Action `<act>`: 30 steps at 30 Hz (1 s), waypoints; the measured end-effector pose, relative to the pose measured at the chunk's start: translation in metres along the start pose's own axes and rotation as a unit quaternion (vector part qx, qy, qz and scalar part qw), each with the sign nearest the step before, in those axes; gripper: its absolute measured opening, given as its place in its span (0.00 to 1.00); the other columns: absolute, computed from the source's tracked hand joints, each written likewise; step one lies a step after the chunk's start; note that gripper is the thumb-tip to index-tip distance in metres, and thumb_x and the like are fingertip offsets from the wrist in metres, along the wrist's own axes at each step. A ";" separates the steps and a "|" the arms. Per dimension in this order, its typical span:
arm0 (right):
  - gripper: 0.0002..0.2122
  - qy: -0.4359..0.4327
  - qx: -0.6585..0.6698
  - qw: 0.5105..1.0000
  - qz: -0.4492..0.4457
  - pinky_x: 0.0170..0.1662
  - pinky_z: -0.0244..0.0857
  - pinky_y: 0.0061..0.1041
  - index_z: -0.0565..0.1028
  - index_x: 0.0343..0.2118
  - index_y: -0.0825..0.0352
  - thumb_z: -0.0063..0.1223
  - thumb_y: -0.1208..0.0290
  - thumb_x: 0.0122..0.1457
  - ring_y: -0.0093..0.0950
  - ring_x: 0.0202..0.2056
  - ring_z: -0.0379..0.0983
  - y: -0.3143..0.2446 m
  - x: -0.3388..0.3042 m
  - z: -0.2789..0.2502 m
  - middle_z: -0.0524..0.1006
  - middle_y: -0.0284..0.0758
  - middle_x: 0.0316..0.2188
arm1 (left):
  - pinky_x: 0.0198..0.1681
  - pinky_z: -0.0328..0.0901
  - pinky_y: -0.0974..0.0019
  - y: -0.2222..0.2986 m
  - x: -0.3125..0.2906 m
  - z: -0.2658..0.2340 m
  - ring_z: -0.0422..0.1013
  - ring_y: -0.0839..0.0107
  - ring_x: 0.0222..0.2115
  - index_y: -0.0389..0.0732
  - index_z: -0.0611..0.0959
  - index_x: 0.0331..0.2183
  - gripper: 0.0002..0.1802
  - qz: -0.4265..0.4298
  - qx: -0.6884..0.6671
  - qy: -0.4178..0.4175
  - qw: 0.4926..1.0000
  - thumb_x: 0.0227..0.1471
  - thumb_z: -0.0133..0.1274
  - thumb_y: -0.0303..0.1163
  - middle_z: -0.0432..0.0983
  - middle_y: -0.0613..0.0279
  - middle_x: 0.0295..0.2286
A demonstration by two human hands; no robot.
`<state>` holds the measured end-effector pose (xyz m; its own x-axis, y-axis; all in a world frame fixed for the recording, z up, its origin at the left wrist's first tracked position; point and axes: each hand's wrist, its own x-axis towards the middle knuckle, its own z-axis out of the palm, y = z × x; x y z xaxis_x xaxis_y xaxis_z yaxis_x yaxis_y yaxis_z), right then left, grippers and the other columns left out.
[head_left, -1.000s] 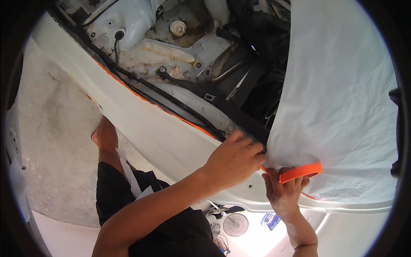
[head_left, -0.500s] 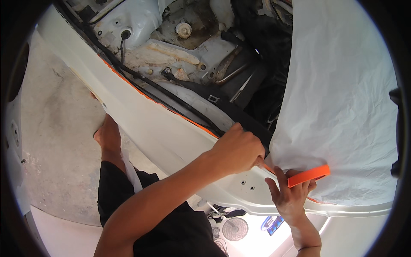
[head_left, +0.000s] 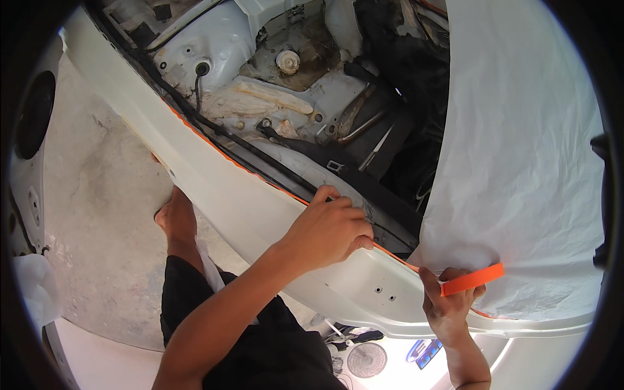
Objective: The person applies masking tape and paper to the edges of a white car door and its window opening. They unroll and tear off pieces of masking paper, then press orange tape along the door frame and window perimeter to secure the paper in place.
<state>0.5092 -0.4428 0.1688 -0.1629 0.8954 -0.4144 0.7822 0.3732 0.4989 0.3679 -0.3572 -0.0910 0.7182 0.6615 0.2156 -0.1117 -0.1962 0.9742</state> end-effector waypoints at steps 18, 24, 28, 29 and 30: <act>0.15 -0.023 -0.028 0.999 0.035 0.46 0.46 0.42 0.83 0.39 0.54 0.70 0.73 0.46 0.35 0.41 0.65 -0.010 0.007 -0.005 0.67 0.29 0.31 | 0.49 0.65 0.57 0.014 -0.054 0.014 0.77 0.67 0.45 0.49 0.86 0.48 0.19 0.033 0.078 0.283 0.955 0.57 0.63 0.43 0.81 0.68 0.47; 0.14 -0.034 -0.047 0.998 0.036 0.49 0.49 0.45 0.83 0.40 0.56 0.71 0.69 0.48 0.38 0.45 0.64 -0.014 0.006 -0.011 0.68 0.31 0.33 | 0.68 0.50 0.52 0.011 -0.052 0.051 0.64 0.68 0.62 0.50 0.77 0.61 0.29 -0.026 0.180 0.149 0.972 0.61 0.56 0.48 0.71 0.69 0.60; 0.17 -0.050 -0.036 0.997 0.052 0.48 0.49 0.47 0.83 0.44 0.58 0.71 0.67 0.49 0.41 0.46 0.65 -0.016 0.002 -0.014 0.69 0.34 0.36 | 0.70 0.49 0.51 -0.010 -0.058 0.033 0.64 0.67 0.63 0.50 0.76 0.62 0.28 -0.040 0.160 0.160 0.973 0.64 0.53 0.47 0.71 0.70 0.60; 0.18 -0.036 -0.039 0.997 0.052 0.48 0.49 0.46 0.83 0.44 0.59 0.71 0.68 0.48 0.40 0.46 0.64 -0.016 0.002 -0.014 0.68 0.35 0.36 | 0.70 0.49 0.51 -0.017 -0.065 0.024 0.63 0.66 0.64 0.50 0.76 0.62 0.28 -0.036 0.171 0.182 0.968 0.64 0.53 0.47 0.71 0.69 0.60; 0.18 -0.028 -0.045 0.997 0.055 0.48 0.50 0.45 0.83 0.44 0.60 0.71 0.68 0.47 0.39 0.45 0.64 -0.017 0.003 -0.013 0.68 0.36 0.36 | 0.70 0.49 0.50 -0.025 -0.070 0.017 0.63 0.66 0.64 0.49 0.75 0.62 0.29 -0.035 0.184 0.195 0.963 0.64 0.52 0.47 0.70 0.69 0.61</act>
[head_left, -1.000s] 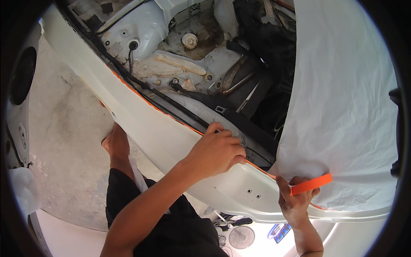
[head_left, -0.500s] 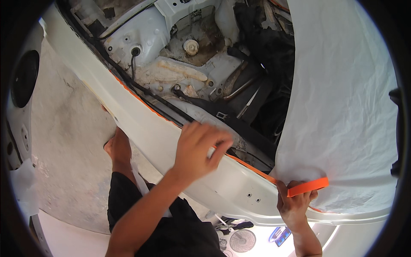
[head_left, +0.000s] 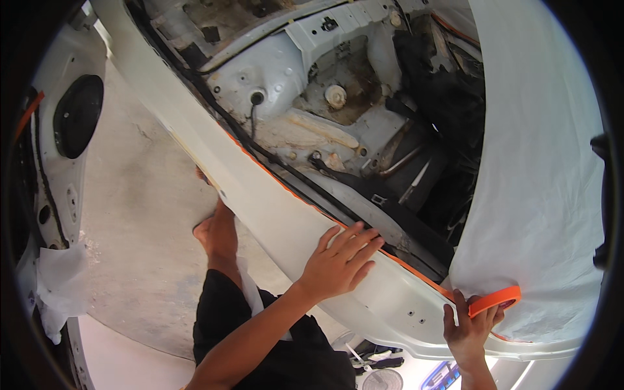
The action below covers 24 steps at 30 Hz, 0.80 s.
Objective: The person applies masking tape and paper to the edges of a white car door and its window opening. They unroll and tear off pieces of masking paper, then press orange tape along the door frame and window perimeter to secure the paper in place.
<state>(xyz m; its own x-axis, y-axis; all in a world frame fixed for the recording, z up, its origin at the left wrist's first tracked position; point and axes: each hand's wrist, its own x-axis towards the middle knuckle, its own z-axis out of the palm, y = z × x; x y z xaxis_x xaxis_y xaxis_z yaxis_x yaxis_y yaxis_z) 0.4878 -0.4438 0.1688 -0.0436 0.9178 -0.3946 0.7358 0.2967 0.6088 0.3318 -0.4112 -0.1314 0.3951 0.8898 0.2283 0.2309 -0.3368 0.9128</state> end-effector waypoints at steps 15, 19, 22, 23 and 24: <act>0.20 0.022 0.227 0.959 -0.168 0.38 0.59 0.33 0.82 0.49 0.63 0.68 0.69 0.52 0.28 0.28 0.68 -0.069 0.057 -0.001 0.69 0.29 0.27 | 0.58 0.63 0.52 -0.037 0.027 -0.014 0.69 0.55 0.52 0.44 0.79 0.52 0.25 -0.004 -0.112 -0.085 0.990 0.56 0.61 0.43 0.74 0.59 0.48; 0.24 -0.036 0.212 0.966 -0.143 0.42 0.57 0.40 0.80 0.51 0.66 0.71 0.64 0.50 0.35 0.34 0.68 -0.093 0.079 0.000 0.69 0.37 0.33 | 0.57 0.63 0.51 -0.040 0.024 -0.017 0.70 0.53 0.50 0.41 0.79 0.52 0.25 -0.034 -0.121 0.009 0.992 0.54 0.62 0.39 0.73 0.57 0.50; 0.29 -0.055 0.180 0.973 -0.132 0.46 0.55 0.42 0.76 0.56 0.68 0.68 0.57 0.53 0.38 0.38 0.67 -0.109 0.103 0.013 0.69 0.41 0.39 | 0.57 0.62 0.51 -0.050 0.008 -0.019 0.69 0.53 0.51 0.41 0.77 0.56 0.28 -0.075 -0.084 0.054 0.992 0.54 0.61 0.36 0.73 0.57 0.50; 0.29 -0.055 0.175 0.975 -0.126 0.46 0.55 0.43 0.76 0.56 0.68 0.68 0.56 0.54 0.39 0.38 0.67 -0.115 0.111 0.020 0.69 0.42 0.39 | 0.58 0.62 0.51 -0.054 0.001 -0.021 0.69 0.53 0.52 0.41 0.76 0.57 0.29 -0.091 -0.072 0.075 0.990 0.54 0.60 0.35 0.73 0.58 0.49; 0.29 -0.054 0.170 0.977 -0.119 0.46 0.55 0.43 0.76 0.56 0.68 0.67 0.55 0.54 0.39 0.39 0.67 -0.121 0.120 0.027 0.69 0.42 0.39 | 0.59 0.62 0.51 -0.061 -0.006 -0.022 0.68 0.54 0.53 0.40 0.75 0.58 0.30 -0.076 -0.057 0.128 0.987 0.55 0.59 0.35 0.73 0.58 0.49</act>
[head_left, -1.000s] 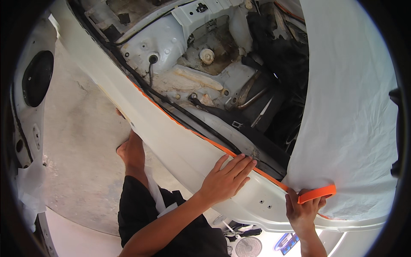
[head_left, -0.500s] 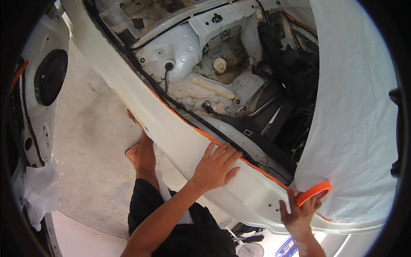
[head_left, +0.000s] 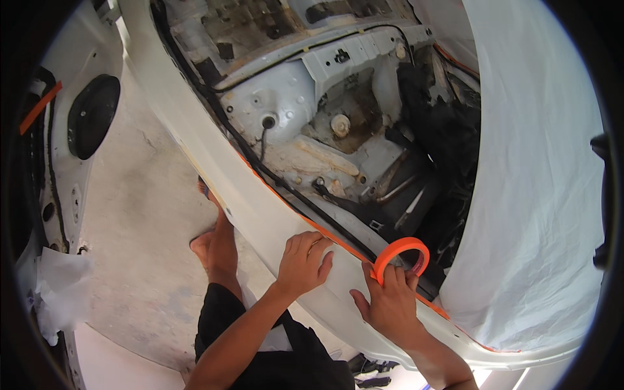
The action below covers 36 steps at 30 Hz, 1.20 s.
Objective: The person applies masking tape and paper to the edges of a white car door and its window opening. They unroll and tear off pieces of masking paper, then press orange tape along the door frame and window perimeter to secure the paper in place.
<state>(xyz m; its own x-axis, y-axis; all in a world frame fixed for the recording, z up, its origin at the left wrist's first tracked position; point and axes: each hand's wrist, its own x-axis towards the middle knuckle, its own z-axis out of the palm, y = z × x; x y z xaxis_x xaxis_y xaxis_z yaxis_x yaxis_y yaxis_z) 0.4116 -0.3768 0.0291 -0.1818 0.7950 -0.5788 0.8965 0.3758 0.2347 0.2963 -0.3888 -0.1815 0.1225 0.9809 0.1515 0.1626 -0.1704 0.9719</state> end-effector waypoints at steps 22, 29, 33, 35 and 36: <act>0.27 -0.020 0.138 0.988 0.061 0.53 0.57 0.49 0.77 0.59 0.59 0.66 0.56 0.56 0.44 0.47 0.68 -0.053 0.121 0.055 0.70 0.45 0.46 | 0.69 0.51 0.48 -0.112 0.015 -0.046 0.63 0.60 0.63 0.46 0.78 0.55 0.27 0.016 0.212 -0.121 0.970 0.56 0.57 0.46 0.72 0.63 0.57; 0.34 -0.109 0.149 0.977 0.105 0.56 0.55 0.55 0.70 0.65 0.60 0.66 0.54 0.56 0.47 0.52 0.68 -0.060 0.151 0.082 0.69 0.49 0.50 | 0.63 0.56 0.47 -0.151 0.056 -0.056 0.67 0.58 0.58 0.45 0.77 0.55 0.28 0.029 0.116 -0.211 0.970 0.52 0.59 0.39 0.72 0.60 0.55; 0.35 -0.124 0.203 0.962 0.130 0.57 0.54 0.55 0.70 0.65 0.60 0.66 0.54 0.56 0.48 0.54 0.67 -0.058 0.175 0.078 0.68 0.52 0.53 | 0.61 0.57 0.48 -0.177 0.064 -0.083 0.69 0.57 0.54 0.44 0.77 0.54 0.28 -0.041 0.093 -0.029 0.994 0.48 0.58 0.29 0.72 0.57 0.54; 0.35 -0.124 0.218 0.960 0.122 0.57 0.54 0.55 0.70 0.65 0.59 0.66 0.53 0.56 0.48 0.55 0.67 -0.061 0.187 0.077 0.68 0.52 0.54 | 0.62 0.57 0.49 -0.185 0.057 -0.093 0.67 0.58 0.59 0.44 0.77 0.55 0.30 -0.078 0.130 -0.001 0.989 0.47 0.56 0.25 0.71 0.57 0.57; 0.35 -0.133 0.217 0.960 0.114 0.57 0.54 0.55 0.69 0.65 0.59 0.66 0.53 0.56 0.48 0.55 0.67 -0.063 0.193 0.078 0.68 0.53 0.55 | 0.63 0.58 0.48 -0.186 0.053 -0.096 0.67 0.60 0.59 0.45 0.77 0.56 0.30 -0.059 0.144 -0.048 0.987 0.48 0.56 0.27 0.71 0.59 0.58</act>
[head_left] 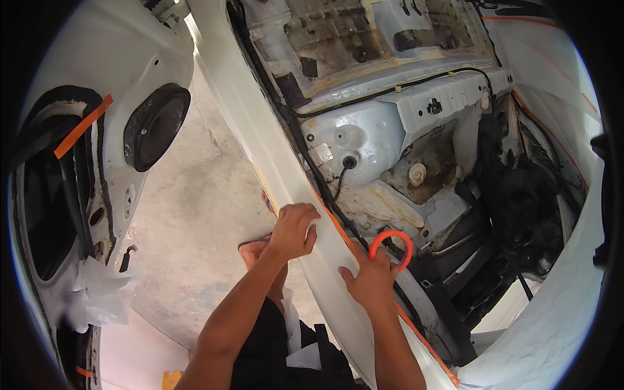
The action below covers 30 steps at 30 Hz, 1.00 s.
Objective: The person applies masking tape and paper to the edges of a white car door and its window opening. They unroll and tear off pieces of masking paper, then press orange tape along the door frame and window perimeter to secure the paper in place.
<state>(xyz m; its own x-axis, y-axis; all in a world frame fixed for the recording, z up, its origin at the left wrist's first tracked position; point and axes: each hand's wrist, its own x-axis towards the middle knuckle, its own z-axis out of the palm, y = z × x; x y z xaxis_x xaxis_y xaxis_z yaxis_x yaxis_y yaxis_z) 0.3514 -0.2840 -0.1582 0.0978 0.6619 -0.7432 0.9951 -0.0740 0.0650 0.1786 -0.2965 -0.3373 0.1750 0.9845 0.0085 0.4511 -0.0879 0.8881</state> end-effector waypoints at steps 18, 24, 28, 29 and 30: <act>0.31 -0.029 0.034 0.999 0.010 0.57 0.54 0.52 0.73 0.62 0.60 0.61 0.47 0.59 0.48 0.54 0.67 0.004 0.030 -0.007 0.70 0.53 0.53 | 0.66 0.57 0.47 -0.045 0.035 -0.017 0.67 0.64 0.59 0.47 0.77 0.54 0.31 0.107 0.102 -0.130 0.980 0.45 0.56 0.28 0.71 0.63 0.56; 0.33 -0.025 -0.019 0.999 -0.005 0.57 0.54 0.53 0.72 0.63 0.60 0.61 0.47 0.59 0.48 0.55 0.67 -0.006 0.026 0.009 0.69 0.52 0.54 | 0.68 0.55 0.47 -0.044 0.052 -0.002 0.67 0.64 0.60 0.50 0.78 0.54 0.31 0.110 0.125 -0.239 0.957 0.43 0.57 0.28 0.73 0.65 0.56; 0.34 -0.032 0.032 0.999 0.028 0.57 0.54 0.52 0.71 0.63 0.62 0.61 0.46 0.59 0.48 0.55 0.67 -0.004 0.024 0.005 0.68 0.53 0.55 | 0.67 0.56 0.47 -0.058 0.075 -0.009 0.69 0.63 0.57 0.48 0.80 0.50 0.29 0.073 0.068 -0.128 0.987 0.41 0.55 0.24 0.74 0.64 0.52; 0.34 -0.020 0.051 0.998 0.027 0.57 0.54 0.52 0.71 0.63 0.63 0.61 0.46 0.59 0.49 0.55 0.67 -0.003 0.023 0.003 0.68 0.53 0.55 | 0.67 0.56 0.47 -0.060 0.076 -0.015 0.69 0.63 0.57 0.47 0.80 0.50 0.29 0.063 0.069 -0.102 0.990 0.41 0.54 0.23 0.75 0.64 0.51; 0.34 -0.046 0.037 0.998 0.032 0.57 0.54 0.52 0.71 0.63 0.64 0.61 0.46 0.59 0.48 0.55 0.67 -0.004 0.022 0.001 0.68 0.52 0.55 | 0.67 0.56 0.47 -0.060 0.075 -0.019 0.69 0.63 0.56 0.47 0.80 0.50 0.29 0.047 0.070 -0.070 0.994 0.41 0.54 0.22 0.75 0.65 0.51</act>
<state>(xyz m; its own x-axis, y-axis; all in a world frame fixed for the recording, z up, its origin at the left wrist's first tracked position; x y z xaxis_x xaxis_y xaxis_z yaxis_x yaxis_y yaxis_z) 0.3496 -0.2705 -0.1754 0.1562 0.5834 -0.7970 0.9829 -0.1715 0.0671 0.1481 -0.2149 -0.3808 0.3378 0.9411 0.0150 0.5428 -0.2078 0.8138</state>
